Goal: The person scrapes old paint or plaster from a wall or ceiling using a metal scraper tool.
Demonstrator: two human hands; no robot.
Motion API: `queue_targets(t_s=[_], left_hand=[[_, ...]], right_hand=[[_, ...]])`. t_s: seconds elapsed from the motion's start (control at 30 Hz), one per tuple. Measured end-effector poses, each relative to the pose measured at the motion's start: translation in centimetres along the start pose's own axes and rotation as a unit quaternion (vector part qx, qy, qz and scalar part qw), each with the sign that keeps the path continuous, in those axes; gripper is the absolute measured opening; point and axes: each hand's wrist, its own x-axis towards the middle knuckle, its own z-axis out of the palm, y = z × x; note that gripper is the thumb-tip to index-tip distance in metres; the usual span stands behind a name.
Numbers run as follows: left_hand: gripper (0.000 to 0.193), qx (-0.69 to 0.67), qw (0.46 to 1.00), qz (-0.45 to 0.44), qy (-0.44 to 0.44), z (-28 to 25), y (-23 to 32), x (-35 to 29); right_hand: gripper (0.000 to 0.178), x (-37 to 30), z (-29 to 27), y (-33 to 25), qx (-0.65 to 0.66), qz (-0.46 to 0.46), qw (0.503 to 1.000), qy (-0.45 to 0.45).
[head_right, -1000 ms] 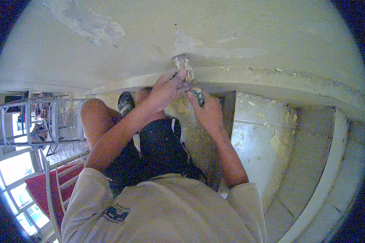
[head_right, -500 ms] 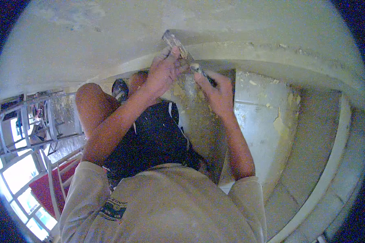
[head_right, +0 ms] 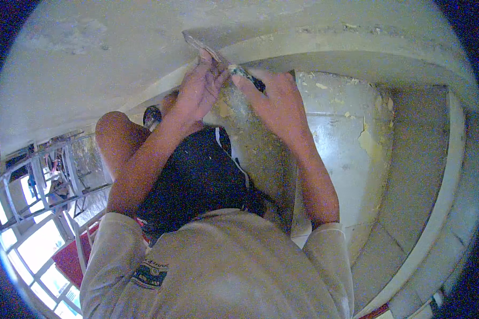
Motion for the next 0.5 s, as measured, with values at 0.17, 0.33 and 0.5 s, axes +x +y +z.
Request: queue_targets(t_s=[0.17, 0.33, 0.5], left_hand=[[0.033, 0.015, 0.996, 0.058, 0.072, -1.3, 2.2, -0.5], [0.034, 0.195, 0.968, 0.072, 0.143, -1.5, 3.8, -1.7], [0.029, 0.507, 0.846, 0.145, 0.077, -0.9, 4.7, -1.9]], right_hand=[[0.041, 1.8, 3.0, -0.1, 0.043, -0.062, 0.997, 0.000], [0.049, 1.7, 5.7, 1.6, 0.117, 0.081, 0.985, -0.098], [0.045, 0.2, 8.2, 2.0, 0.197, 0.213, 0.940, -0.177]])
